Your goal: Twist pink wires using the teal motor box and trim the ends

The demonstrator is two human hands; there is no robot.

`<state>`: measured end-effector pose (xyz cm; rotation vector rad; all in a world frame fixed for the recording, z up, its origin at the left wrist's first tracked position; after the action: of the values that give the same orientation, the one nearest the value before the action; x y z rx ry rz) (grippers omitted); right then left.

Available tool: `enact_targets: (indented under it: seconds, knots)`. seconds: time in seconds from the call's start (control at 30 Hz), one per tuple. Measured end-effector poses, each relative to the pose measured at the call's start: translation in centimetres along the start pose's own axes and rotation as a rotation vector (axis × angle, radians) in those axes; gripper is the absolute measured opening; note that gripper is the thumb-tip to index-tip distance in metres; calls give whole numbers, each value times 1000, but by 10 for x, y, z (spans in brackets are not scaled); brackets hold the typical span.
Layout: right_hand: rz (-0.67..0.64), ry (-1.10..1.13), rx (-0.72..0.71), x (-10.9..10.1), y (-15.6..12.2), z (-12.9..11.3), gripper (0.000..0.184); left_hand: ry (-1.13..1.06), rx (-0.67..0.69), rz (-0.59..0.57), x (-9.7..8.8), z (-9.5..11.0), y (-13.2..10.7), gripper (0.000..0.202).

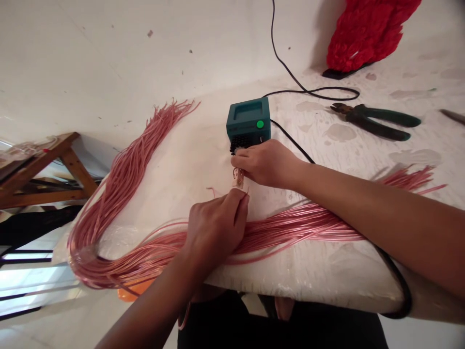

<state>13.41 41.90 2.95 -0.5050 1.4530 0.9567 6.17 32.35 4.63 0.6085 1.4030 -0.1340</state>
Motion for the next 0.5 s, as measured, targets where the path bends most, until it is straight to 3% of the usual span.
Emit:
enact_targets:
  seconds: [0.2, 0.5]
  knots:
    - [-15, 24, 13, -2, -1, 0, 21, 26, -134, -95, 11, -10, 5, 21]
    - [-7, 49, 38, 0, -1, 2, 22, -131, -303, -175, 21, -30, 2, 24]
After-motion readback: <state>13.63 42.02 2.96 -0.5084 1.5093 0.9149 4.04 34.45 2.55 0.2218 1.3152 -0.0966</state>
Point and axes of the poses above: each hand's wrist, its own y-axis towards the middle knuckle, its own x-axis out of the palm, z = x × y, the point moved 8 cm from there along y, towards the middle knuckle, and after that the axes turned 9 degrees about -z, right-handed, at the moved point
